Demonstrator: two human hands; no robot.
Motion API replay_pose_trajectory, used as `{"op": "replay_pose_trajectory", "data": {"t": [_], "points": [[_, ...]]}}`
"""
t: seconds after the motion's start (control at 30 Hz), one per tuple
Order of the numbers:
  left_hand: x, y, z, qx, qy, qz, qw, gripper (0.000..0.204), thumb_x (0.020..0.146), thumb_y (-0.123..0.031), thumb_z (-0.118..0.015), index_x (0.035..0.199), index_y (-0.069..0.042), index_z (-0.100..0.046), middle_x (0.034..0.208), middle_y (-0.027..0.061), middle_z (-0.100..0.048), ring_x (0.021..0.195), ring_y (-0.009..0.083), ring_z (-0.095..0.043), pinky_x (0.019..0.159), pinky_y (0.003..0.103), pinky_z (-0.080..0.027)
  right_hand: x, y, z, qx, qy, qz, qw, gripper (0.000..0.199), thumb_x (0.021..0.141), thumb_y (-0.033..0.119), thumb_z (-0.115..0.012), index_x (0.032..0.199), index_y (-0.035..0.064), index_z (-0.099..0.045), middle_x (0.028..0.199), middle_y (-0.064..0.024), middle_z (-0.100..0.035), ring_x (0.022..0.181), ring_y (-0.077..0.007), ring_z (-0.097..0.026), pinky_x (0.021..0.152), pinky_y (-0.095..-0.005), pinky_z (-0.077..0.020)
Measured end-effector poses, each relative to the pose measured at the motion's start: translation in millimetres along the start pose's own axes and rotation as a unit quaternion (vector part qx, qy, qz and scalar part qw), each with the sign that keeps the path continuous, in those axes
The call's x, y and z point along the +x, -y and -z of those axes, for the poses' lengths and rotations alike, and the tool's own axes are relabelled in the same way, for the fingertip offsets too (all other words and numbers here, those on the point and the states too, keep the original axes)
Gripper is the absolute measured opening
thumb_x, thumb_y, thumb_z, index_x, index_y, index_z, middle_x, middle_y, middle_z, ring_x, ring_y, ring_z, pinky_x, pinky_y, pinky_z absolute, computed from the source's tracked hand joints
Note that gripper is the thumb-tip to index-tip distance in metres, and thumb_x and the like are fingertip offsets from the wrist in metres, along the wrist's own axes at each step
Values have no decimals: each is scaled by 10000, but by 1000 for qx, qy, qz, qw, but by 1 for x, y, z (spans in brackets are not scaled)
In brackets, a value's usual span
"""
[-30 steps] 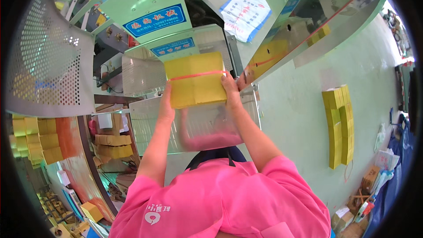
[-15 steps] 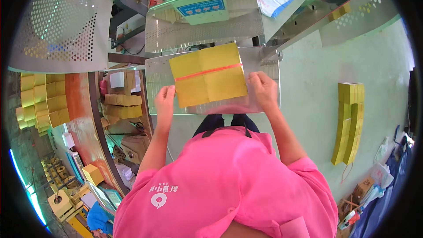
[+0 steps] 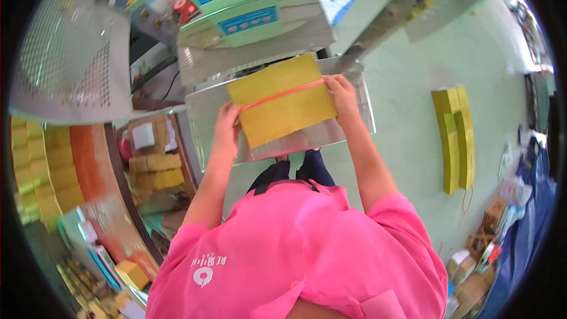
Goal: Banding stacks of yellow paper using a machine and stacking them.
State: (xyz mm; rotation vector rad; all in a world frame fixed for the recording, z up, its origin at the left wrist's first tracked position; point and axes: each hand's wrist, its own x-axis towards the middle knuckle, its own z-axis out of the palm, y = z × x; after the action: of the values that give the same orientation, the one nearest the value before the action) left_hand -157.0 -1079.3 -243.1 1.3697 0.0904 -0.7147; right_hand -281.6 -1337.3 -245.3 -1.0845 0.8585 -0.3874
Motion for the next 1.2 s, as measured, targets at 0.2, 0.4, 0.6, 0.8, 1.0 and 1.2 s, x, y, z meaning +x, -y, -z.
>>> {"op": "replay_pose_trajectory", "data": {"t": [0.2,0.4,0.6,0.8,1.0,1.2], "points": [[54,33,58,11,25,57,998,506,968,-407,-485,1274,-6,-533,1228,100,-597,1092,221,-593,945,356,-463,85,-81,-8,-328,-27,199,923,265,816,275,-625,944,51,-683,1032,-148,-675,971,-358,-625,855,-432,-495],[20,51,6,67,6,83,994,395,961,-296,-490,1245,-25,-531,1120,104,-610,941,224,-641,752,354,-545,4,-86,24,-302,-65,93,947,299,905,318,-475,926,99,-677,907,-171,-651,871,-375,-610,754,-461,-475],[-73,75,-108,73,126,209,967,338,950,-296,-492,1170,-53,-573,1044,102,-618,880,233,-631,724,366,-532,-123,-100,153,-51,-237,40,969,282,902,246,-529,1035,46,-676,992,-129,-678,877,-258,-646,787,-354,-493],[-133,152,-318,167,257,193,932,266,964,-299,-500,1046,-73,-612,966,25,-624,856,144,-612,743,297,-491,-206,-91,353,135,-328,7,935,256,948,202,-534,1100,48,-669,938,-14,-673,818,-83,-582,732,-242,-474],[-216,213,-487,247,335,166,894,291,972,-278,-498,1064,-32,-623,945,24,-633,851,134,-610,725,291,-493,-262,-83,504,270,-396,-28,877,234,973,206,-533,1091,46,-656,889,15,-647,816,-75,-566,704,-253,-477],[-219,261,-620,290,366,163,869,336,977,-300,-489,1103,-19,-622,1001,38,-639,882,139,-609,749,286,-492,-240,-45,632,356,-391,-48,848,219,970,199,-544,1077,42,-652,896,3,-634,793,-99,-574,696,-260,-484]]}}
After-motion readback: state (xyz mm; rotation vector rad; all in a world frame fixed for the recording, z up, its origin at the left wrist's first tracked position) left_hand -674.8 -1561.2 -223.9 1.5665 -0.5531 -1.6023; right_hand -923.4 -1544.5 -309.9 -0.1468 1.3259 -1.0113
